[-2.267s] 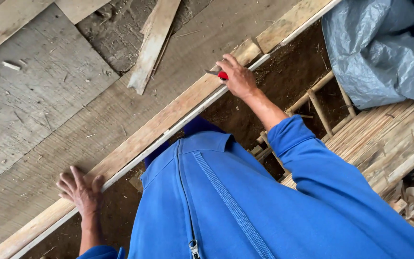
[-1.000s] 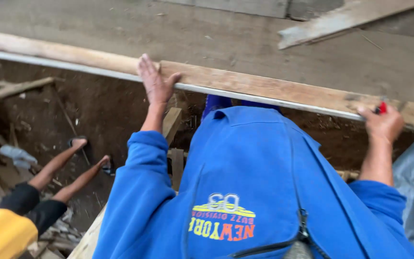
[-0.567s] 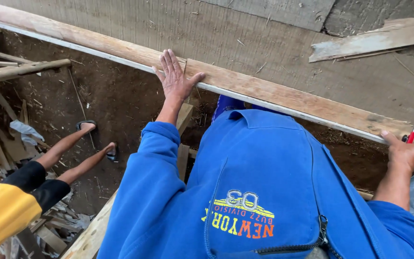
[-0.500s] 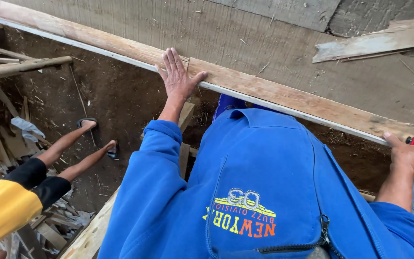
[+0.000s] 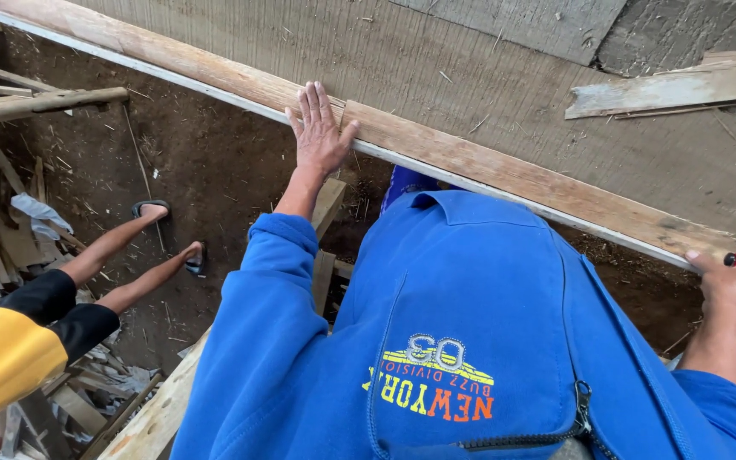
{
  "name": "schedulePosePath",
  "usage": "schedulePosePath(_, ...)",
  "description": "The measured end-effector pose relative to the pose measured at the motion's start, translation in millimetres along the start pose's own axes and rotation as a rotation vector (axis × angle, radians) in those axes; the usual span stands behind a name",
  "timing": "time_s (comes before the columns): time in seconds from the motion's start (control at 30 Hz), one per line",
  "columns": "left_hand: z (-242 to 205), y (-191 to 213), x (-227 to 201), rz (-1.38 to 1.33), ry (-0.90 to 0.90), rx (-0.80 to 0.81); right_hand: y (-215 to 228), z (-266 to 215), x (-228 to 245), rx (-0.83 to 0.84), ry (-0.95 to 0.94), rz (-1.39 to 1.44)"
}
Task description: Trimming thin wooden strips with a utility knife and fitting them onto a wooden frame structure.
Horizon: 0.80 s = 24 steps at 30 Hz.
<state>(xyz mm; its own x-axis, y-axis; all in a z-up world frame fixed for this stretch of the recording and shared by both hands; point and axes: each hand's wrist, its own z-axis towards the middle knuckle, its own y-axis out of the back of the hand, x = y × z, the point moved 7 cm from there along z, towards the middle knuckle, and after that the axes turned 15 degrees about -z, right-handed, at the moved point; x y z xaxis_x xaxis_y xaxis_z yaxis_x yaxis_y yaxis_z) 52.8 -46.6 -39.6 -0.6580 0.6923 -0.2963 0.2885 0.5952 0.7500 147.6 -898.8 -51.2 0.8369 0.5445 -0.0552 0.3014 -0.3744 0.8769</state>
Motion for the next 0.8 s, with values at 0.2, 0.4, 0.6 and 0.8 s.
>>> schedulePosePath(0.2, 5, 6, 16, -0.035, -0.095, 0.108, -49, 54, -43, 0.187, -0.477, 1.101)
schedulePosePath(0.4, 8, 12, 16, -0.086, -0.131, -0.025, -41, 27, -26, 0.367, -0.259, 0.913)
schedulePosePath(0.6, 16, 29, 24, -0.196, 0.008, -0.113, -1, -21, 9, 0.027, 0.197, -0.106)
schedulePosePath(0.8, 18, 33, 26, -0.242, -0.068, -0.072, -10, -1, -5, 0.035, 0.121, -0.037)
